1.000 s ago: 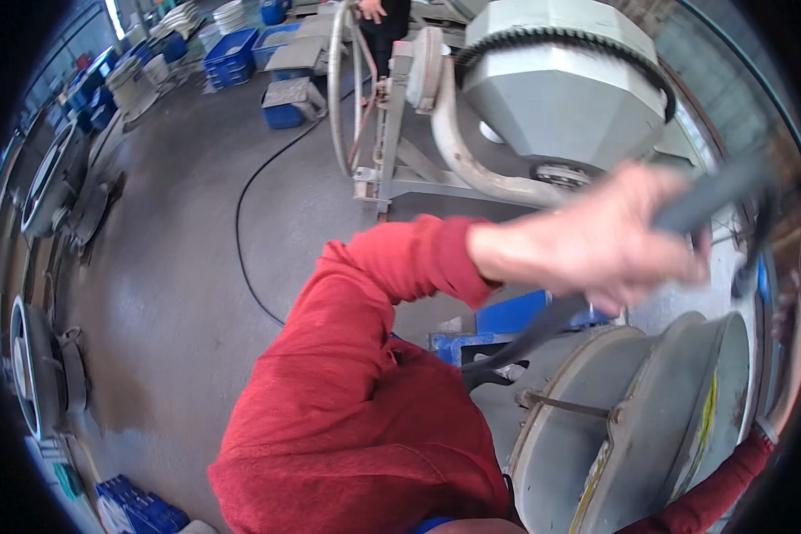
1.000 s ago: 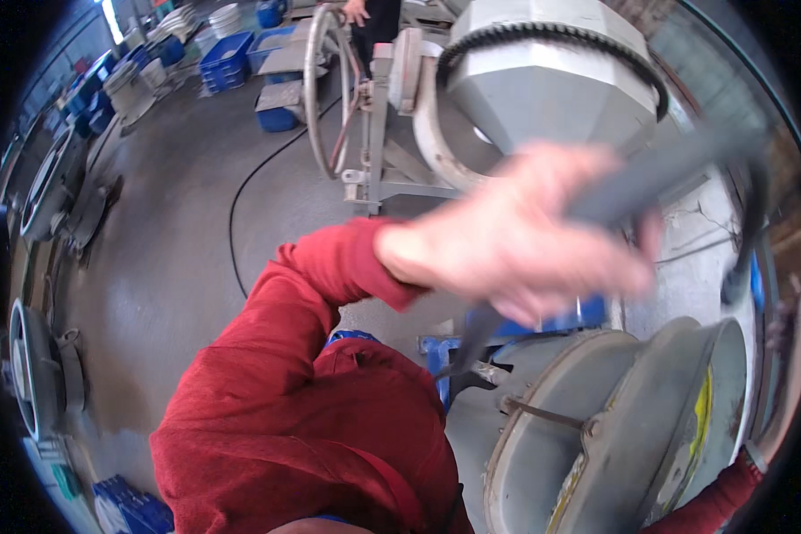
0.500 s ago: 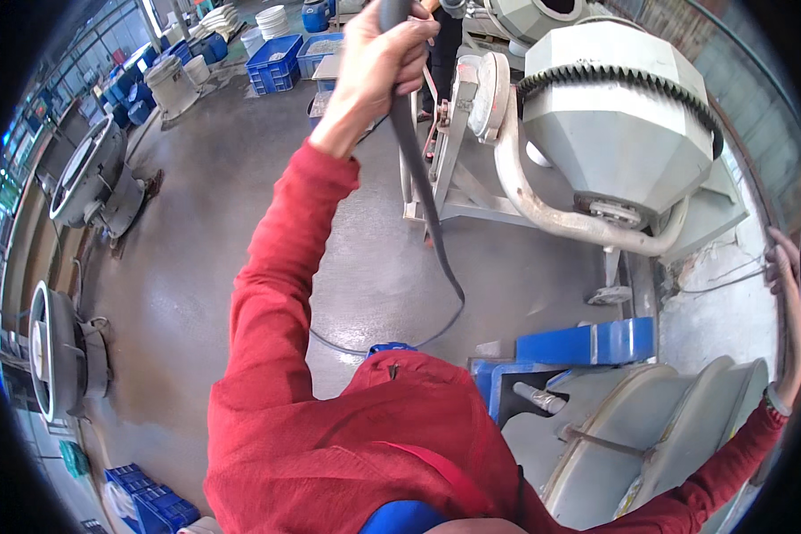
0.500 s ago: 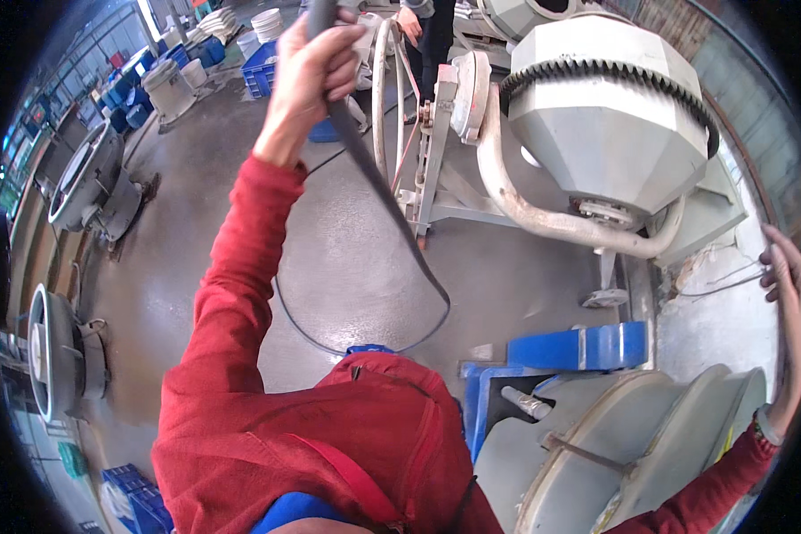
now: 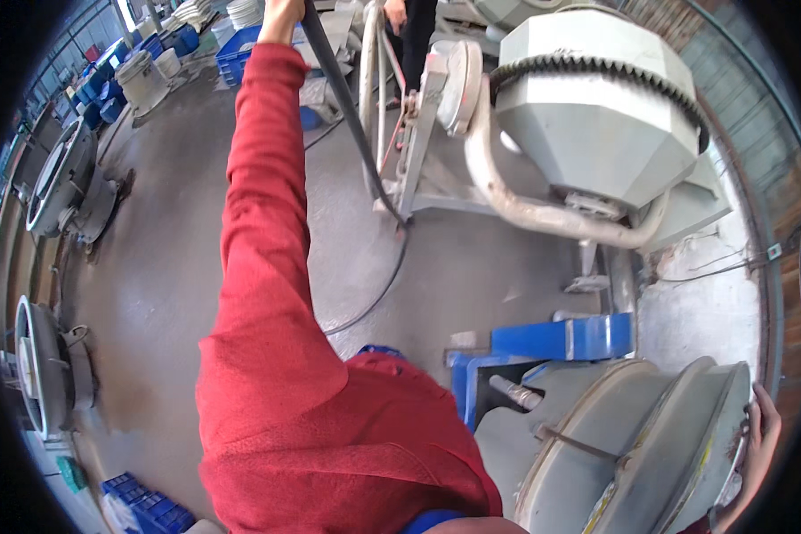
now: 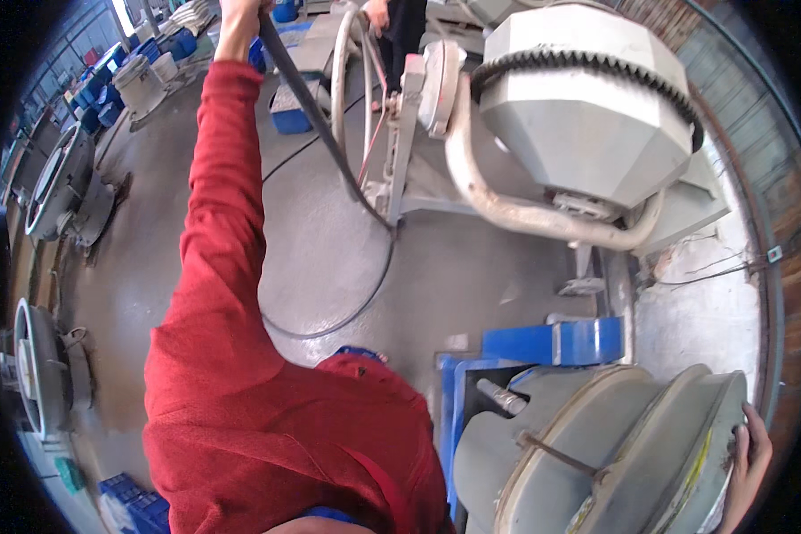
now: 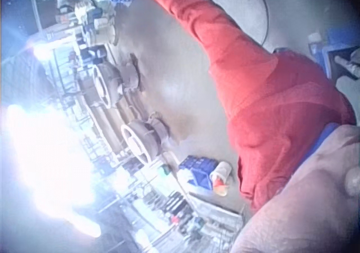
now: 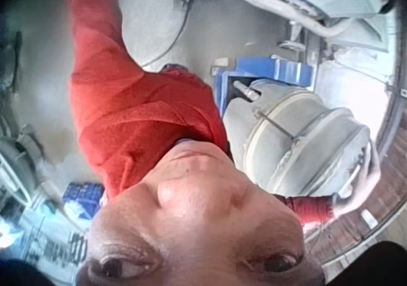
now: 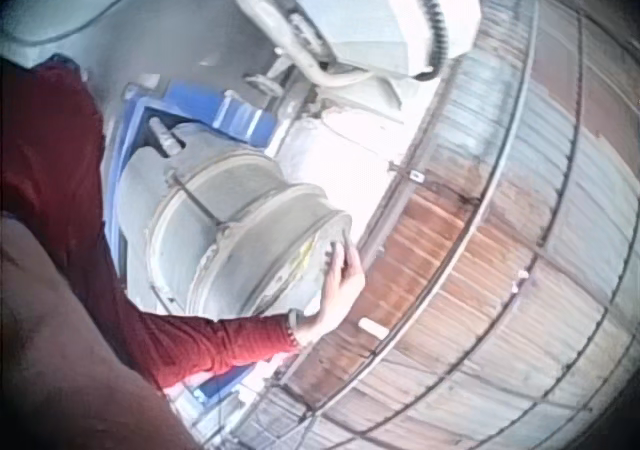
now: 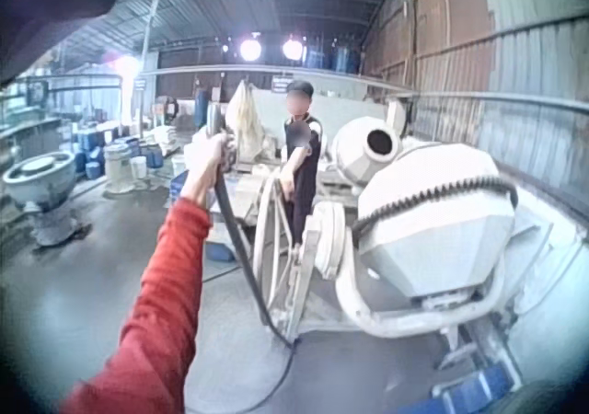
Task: The person cleans and finishes metal parts by rinsing them in a rotating vibratory finishing machine with water from a hose.
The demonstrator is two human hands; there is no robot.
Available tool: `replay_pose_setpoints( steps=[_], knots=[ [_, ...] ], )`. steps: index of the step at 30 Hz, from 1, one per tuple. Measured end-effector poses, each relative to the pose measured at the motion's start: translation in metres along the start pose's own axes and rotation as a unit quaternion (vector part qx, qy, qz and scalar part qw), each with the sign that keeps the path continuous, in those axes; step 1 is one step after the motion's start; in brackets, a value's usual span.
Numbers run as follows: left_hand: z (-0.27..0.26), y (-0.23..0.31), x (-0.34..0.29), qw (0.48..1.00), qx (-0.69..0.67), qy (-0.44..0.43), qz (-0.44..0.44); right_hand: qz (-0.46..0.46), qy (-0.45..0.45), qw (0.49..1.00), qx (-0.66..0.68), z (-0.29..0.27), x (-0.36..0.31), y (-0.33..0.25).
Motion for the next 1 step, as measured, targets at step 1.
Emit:
replay_pose_setpoints(
  steps=[1],
  knots=[
    [0.0003,0.0021,-0.0047,0.997,0.076,0.025,-0.006,0.019,-0.012,1.000,0.007,-0.0062,-0.0091,0.0227]
  ],
)
Point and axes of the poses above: each hand's wrist, its own x-axis towards the middle knuckle, its own z-axis out of the palm, y = z × x, the point moved 1 cm from there along x, towards the middle knuckle, and after that the axes turned 2 degrees about -y, right-handed, at the moved point
